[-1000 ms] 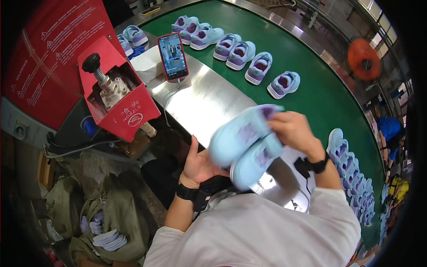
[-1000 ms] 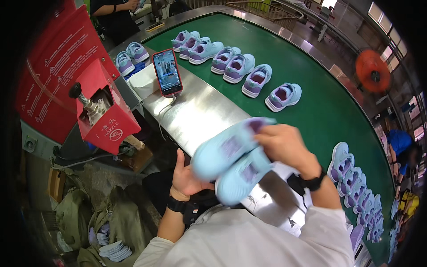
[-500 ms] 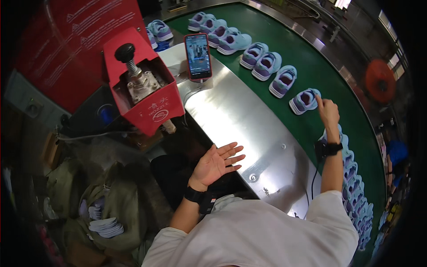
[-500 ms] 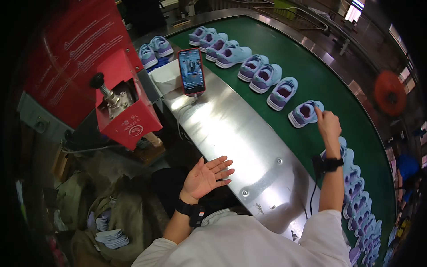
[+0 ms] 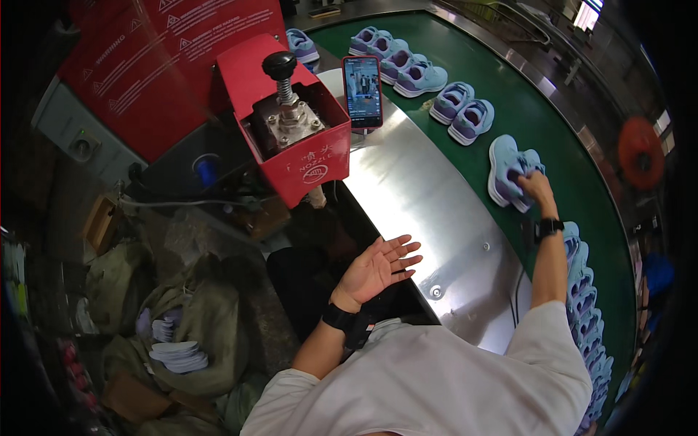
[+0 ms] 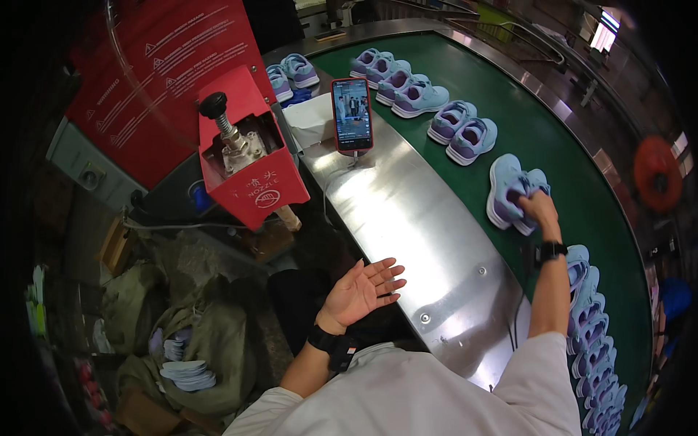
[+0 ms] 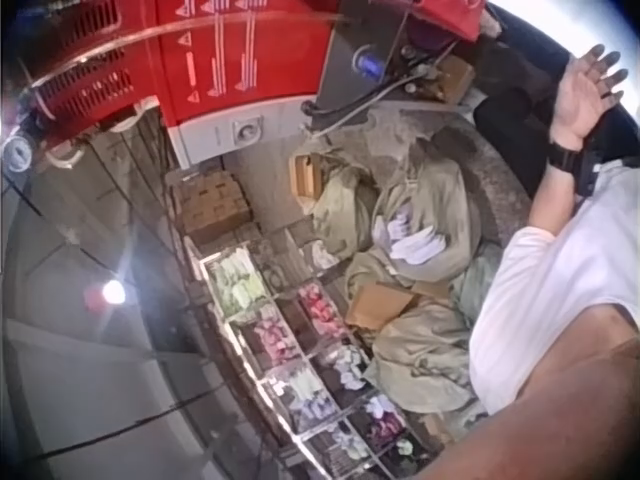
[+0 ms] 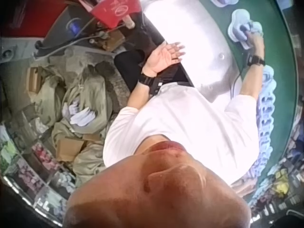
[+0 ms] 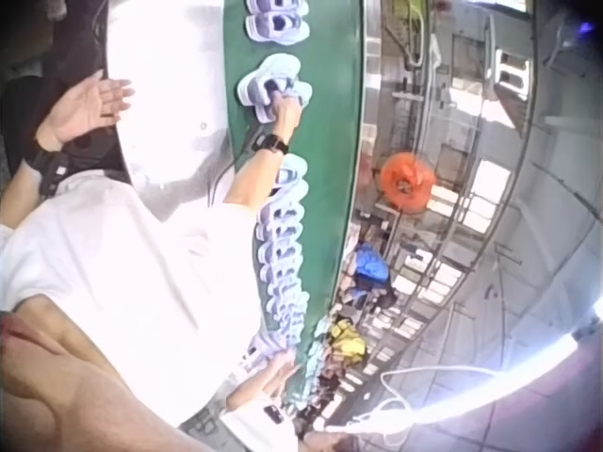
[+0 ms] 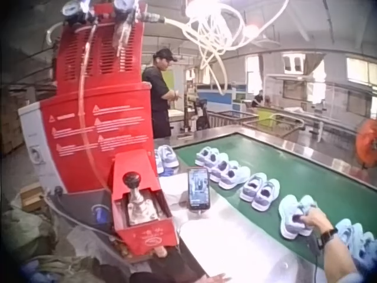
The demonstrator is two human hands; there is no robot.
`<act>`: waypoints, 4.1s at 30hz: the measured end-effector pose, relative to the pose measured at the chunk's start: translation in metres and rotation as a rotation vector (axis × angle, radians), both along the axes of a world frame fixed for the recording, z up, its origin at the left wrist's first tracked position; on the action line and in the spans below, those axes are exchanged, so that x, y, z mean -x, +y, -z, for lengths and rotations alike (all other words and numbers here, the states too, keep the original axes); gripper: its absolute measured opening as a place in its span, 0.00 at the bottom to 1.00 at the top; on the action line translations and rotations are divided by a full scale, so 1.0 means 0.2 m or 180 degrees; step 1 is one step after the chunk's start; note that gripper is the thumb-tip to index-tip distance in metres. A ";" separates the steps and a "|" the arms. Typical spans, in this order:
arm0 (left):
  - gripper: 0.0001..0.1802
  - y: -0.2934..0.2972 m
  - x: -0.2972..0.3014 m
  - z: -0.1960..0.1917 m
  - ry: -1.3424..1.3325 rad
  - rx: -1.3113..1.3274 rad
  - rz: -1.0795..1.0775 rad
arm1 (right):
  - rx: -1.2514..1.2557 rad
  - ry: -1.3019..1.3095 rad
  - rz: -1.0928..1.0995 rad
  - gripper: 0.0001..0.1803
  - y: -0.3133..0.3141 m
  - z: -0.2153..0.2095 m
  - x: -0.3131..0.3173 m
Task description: Clean and inspect shoes on a manufacturing assembly line.
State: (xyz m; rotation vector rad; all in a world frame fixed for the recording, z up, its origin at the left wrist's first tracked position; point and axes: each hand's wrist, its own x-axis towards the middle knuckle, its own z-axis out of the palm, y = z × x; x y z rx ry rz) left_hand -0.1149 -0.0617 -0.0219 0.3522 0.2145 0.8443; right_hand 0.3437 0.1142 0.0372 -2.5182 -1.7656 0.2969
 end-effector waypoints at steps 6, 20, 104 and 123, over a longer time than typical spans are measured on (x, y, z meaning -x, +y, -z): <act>0.34 0.01 0.01 0.00 -0.0062 0.0046 -0.0005 | 0.0038 -0.0065 -0.0106 0.35 -0.42 -0.15 0.00; 0.38 -0.08 -0.02 -0.03 0.0288 0.0274 0.0148 | -0.1089 0.1090 -0.0215 0.14 -0.44 -0.07 -0.08; 0.44 -0.20 0.15 -0.08 -0.0880 0.0394 -0.0464 | -0.1469 0.0032 -0.5161 0.13 -0.59 -0.47 1.37; 0.42 0.02 0.00 -0.07 -0.0285 -0.0069 0.0248 | -0.0864 -0.0426 0.0360 0.32 -0.05 -0.25 0.27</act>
